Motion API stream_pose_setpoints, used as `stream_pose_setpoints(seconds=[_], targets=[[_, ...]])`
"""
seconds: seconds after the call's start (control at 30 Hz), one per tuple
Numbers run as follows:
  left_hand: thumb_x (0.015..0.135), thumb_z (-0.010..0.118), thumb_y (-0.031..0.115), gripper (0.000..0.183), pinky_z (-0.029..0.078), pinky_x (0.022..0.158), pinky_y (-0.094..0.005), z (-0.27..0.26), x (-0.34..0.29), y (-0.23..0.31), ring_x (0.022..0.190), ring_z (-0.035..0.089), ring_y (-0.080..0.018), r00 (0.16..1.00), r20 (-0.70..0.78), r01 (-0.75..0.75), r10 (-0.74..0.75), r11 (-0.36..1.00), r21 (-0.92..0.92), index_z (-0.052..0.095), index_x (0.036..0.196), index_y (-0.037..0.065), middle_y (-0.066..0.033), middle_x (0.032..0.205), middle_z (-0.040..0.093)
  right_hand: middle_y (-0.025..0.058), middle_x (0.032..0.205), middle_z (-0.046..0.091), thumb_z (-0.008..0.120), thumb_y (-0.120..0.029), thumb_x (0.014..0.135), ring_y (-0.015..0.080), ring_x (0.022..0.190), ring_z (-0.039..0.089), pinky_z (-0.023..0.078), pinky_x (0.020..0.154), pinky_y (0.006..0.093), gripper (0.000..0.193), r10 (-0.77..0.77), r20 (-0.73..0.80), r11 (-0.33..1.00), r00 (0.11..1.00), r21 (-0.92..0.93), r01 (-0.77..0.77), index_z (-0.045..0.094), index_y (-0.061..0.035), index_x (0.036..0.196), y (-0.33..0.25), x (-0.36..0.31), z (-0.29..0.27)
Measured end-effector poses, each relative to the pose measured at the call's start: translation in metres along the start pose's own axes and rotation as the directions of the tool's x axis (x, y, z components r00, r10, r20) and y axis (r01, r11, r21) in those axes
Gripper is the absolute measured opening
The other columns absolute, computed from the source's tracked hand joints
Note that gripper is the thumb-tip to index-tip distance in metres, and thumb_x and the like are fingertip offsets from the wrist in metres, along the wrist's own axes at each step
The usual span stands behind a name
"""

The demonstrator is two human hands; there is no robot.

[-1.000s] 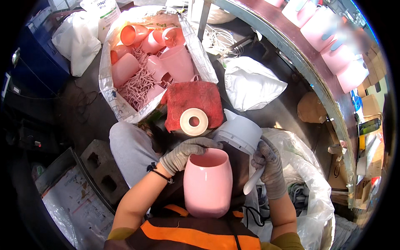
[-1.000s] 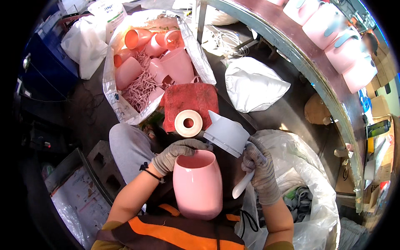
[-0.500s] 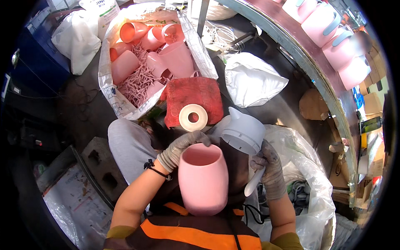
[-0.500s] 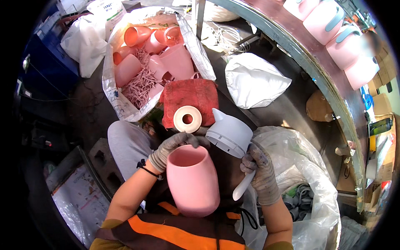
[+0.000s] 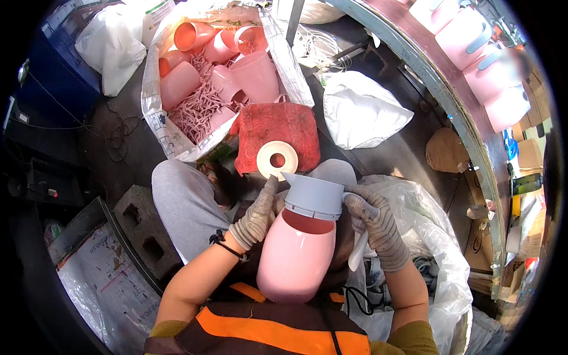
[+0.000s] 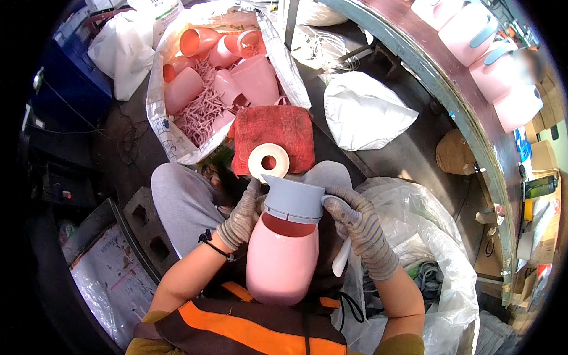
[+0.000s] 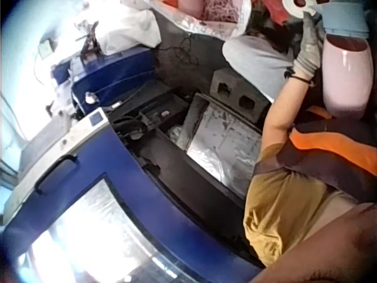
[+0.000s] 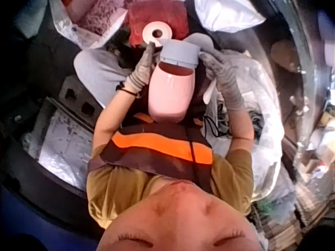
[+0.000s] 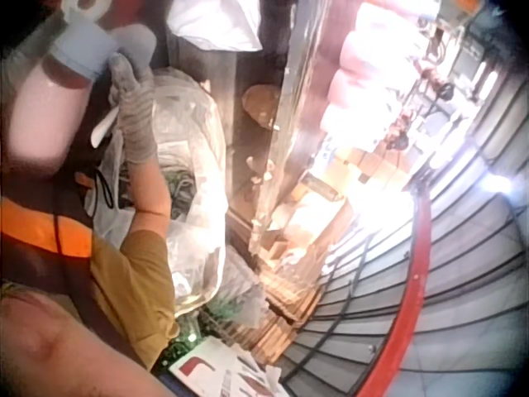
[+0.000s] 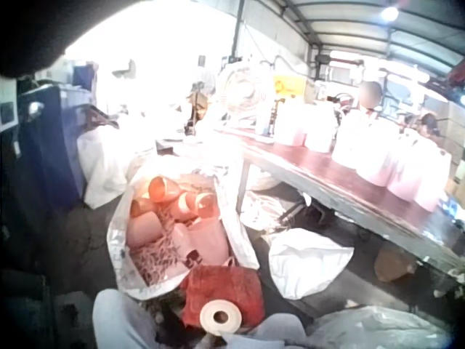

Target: The person assembles pink water pitchers by fitting grey lids onto the pitcher bodies and placing the finished items on a nearby table.

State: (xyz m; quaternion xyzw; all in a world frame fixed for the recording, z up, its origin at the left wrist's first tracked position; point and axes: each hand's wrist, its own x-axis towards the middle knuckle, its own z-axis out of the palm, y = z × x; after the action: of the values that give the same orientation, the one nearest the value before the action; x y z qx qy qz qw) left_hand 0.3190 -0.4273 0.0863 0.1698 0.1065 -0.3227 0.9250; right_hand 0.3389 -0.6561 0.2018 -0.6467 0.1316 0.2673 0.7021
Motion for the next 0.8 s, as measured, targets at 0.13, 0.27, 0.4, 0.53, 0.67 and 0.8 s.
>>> stream_pose_setpoints(seconds=[0.13, 0.27, 0.4, 0.53, 0.67, 0.8], targets=[[0.091, 0.049, 0.066, 0.084, 0.039, 0.110, -0.0352, 0.001, 0.000, -0.001, 0.123, 0.054, -0.0204, 1.000, 0.004, 0.017, -0.017, 0.999, -0.035, 0.045, 0.140, -0.002, -0.0129, 0.134, 0.058, -0.0058, 0.074, 0.057, 0.071, -0.025, 0.089, 0.0014, 0.053, 0.042, 0.030, 0.047, 0.0182, 0.033, -0.027, -0.027, 0.993, 0.999, -0.120, 0.023, 0.066, -0.0026, 0.113, -0.004, -0.001, 0.003], [0.092, 0.049, 0.065, 0.082, 0.039, 0.109, -0.0347, -0.005, -0.001, -0.006, 0.124, 0.054, -0.0199, 0.999, 0.043, -0.025, 0.024, 1.000, 0.012, 0.044, 0.140, -0.002, -0.0122, 0.135, 0.057, -0.0067, 0.071, 0.055, 0.070, -0.026, 0.090, 0.0016, 0.053, 0.041, 0.029, 0.047, 0.0188, 0.032, -0.161, -0.026, 0.943, 0.987, -0.298, 0.146, 0.067, -0.0035, 0.111, 0.003, 0.002, 0.005], [0.094, 0.052, 0.058, 0.074, 0.039, 0.108, -0.0340, 0.000, -0.007, -0.009, 0.123, 0.053, -0.0181, 0.995, 0.066, -0.076, 0.074, 0.997, 0.030, 0.045, 0.140, 0.000, -0.0107, 0.135, 0.056, -0.0015, 0.081, 0.062, 0.069, -0.025, 0.091, 0.0049, 0.066, 0.052, 0.042, 0.057, 0.0200, 0.033, -0.127, 0.008, 0.948, 0.992, -0.295, 0.124, 0.066, -0.0018, 0.114, 0.007, 0.004, 0.001], [0.096, 0.058, 0.046, 0.063, 0.040, 0.107, -0.0326, 0.008, -0.019, -0.010, 0.121, 0.053, -0.0160, 0.994, 0.074, -0.098, 0.084, 0.971, 0.219, 0.045, 0.140, 0.002, -0.0080, 0.134, 0.055, 0.0040, 0.095, 0.066, 0.069, -0.023, 0.092, 0.0088, 0.083, 0.058, 0.048, 0.074, 0.0225, 0.035, -0.184, 0.032, 0.931, 0.982, -0.316, 0.185, 0.065, 0.0008, 0.116, 0.035, 0.008, -0.006], [0.088, 0.068, 0.046, 0.077, 0.036, 0.111, -0.0354, 0.000, -0.019, -0.011, 0.130, 0.047, -0.0194, 0.993, 0.100, -0.095, 0.065, 0.938, 0.334, 0.039, 0.144, 0.003, -0.0098, 0.141, 0.049, 0.0047, 0.097, 0.066, 0.069, -0.025, 0.092, 0.0092, 0.086, 0.059, 0.049, 0.076, 0.0226, 0.037, -0.295, 0.061, 0.911, 0.953, -0.282, 0.300, 0.064, 0.0017, 0.117, 0.050, 0.011, -0.007], [0.088, 0.069, 0.041, 0.077, 0.033, 0.112, -0.0343, 0.006, -0.026, -0.008, 0.131, 0.045, -0.0191, 0.994, 0.098, -0.090, 0.055, 0.907, 0.411, 0.036, 0.146, 0.002, -0.0093, 0.142, 0.048, 0.0042, 0.096, 0.066, 0.068, -0.029, 0.093, 0.0095, 0.084, 0.059, 0.049, 0.075, 0.0232, 0.040, -0.201, 0.094, 0.893, 0.975, -0.393, 0.222, 0.063, 0.0022, 0.118, 0.038, 0.003, -0.009]])
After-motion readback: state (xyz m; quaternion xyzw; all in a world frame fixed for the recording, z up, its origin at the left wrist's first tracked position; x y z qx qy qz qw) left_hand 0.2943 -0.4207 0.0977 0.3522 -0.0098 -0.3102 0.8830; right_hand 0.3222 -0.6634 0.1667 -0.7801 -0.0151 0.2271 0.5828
